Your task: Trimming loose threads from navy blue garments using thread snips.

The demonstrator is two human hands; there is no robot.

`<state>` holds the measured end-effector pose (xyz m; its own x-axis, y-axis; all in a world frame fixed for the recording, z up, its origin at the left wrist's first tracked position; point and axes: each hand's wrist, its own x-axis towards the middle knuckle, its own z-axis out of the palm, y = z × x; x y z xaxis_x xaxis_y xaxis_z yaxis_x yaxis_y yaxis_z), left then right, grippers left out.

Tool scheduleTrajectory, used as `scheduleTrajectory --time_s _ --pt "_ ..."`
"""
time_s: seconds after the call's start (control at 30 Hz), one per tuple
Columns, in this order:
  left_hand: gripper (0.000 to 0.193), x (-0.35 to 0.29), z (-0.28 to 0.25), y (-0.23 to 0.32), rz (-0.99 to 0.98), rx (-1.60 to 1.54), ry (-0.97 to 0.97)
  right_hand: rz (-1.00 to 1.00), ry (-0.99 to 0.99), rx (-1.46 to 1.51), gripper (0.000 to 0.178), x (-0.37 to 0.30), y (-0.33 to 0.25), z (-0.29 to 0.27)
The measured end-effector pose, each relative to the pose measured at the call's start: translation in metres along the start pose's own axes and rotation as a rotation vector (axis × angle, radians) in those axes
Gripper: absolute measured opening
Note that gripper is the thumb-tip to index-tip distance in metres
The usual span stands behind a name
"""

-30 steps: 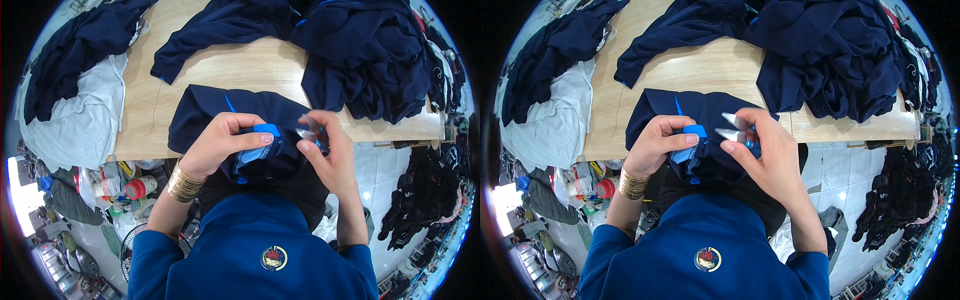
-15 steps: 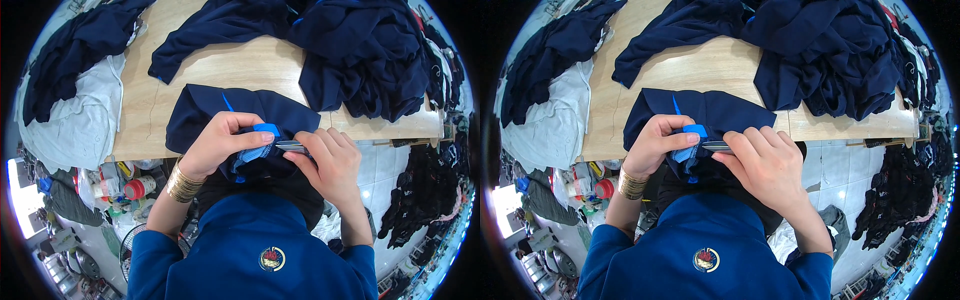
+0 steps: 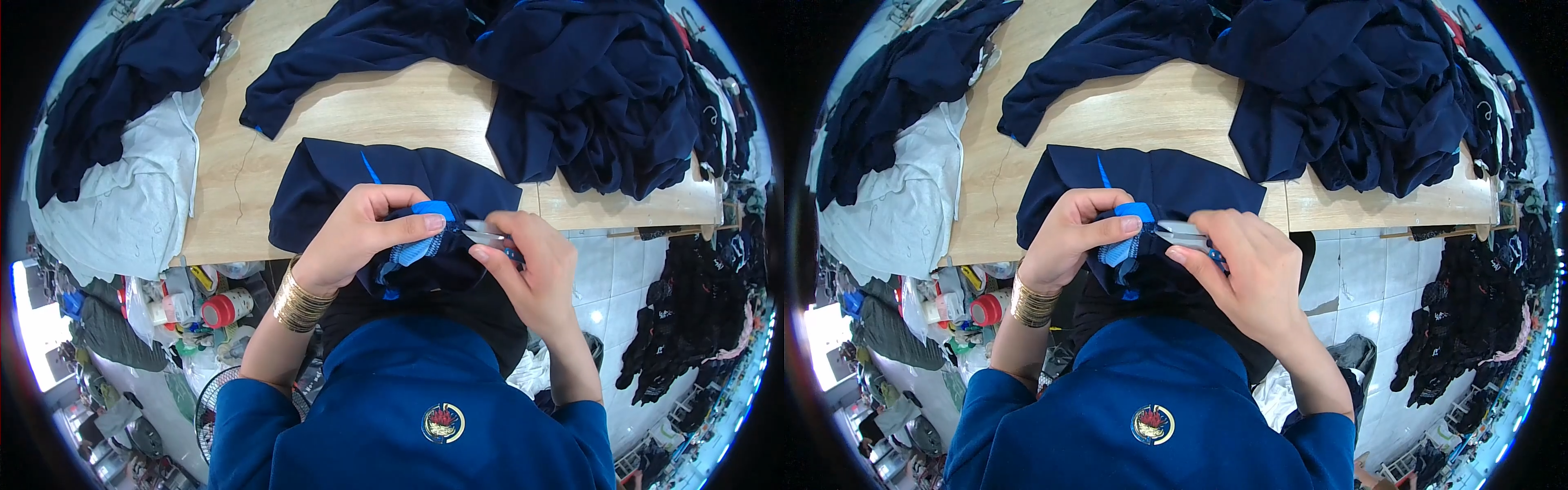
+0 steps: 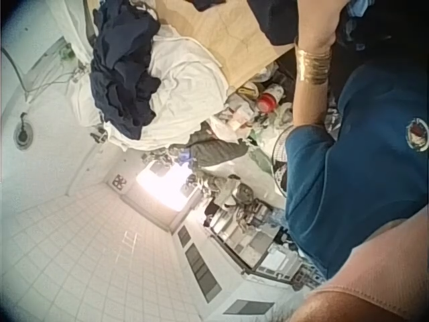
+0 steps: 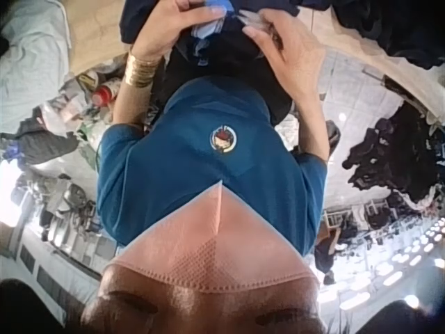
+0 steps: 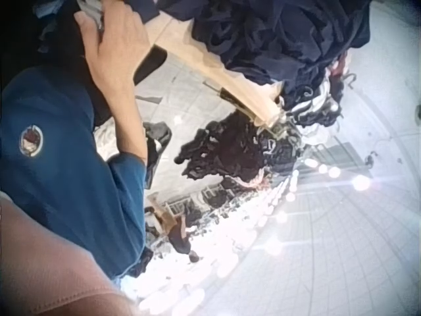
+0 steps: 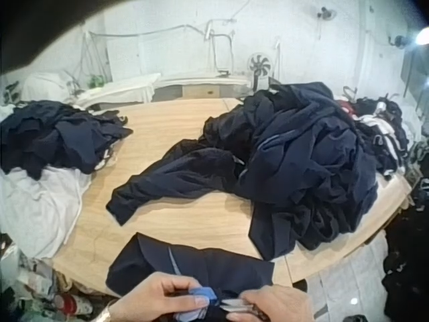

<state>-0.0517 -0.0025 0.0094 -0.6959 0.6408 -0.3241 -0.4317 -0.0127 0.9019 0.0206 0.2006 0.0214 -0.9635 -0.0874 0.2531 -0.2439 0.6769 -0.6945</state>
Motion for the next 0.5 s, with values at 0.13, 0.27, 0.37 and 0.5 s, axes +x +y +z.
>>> scheduleTrajectory --time_s 0.13,0.27,0.37,0.5 --pt "0.020 -0.0001 0.0010 -0.0005 0.009 -0.006 0.002 -0.162 0.053 -0.186 0.027 -0.0038 0.0015 -0.0014" --pt "0.020 -0.0002 0.0029 0.0005 0.015 -0.002 0.008 -0.194 0.066 -0.274 0.026 -0.0046 0.0022 -0.0014" --pt "0.021 0.0012 0.0041 0.0010 0.025 0.077 0.000 -0.220 0.067 -0.317 0.025 -0.0024 0.0016 -0.0042" --pt "0.022 0.0014 0.0043 0.0022 0.043 0.122 -0.021 -0.276 0.066 -0.344 0.024 -0.0008 0.0027 -0.0046"
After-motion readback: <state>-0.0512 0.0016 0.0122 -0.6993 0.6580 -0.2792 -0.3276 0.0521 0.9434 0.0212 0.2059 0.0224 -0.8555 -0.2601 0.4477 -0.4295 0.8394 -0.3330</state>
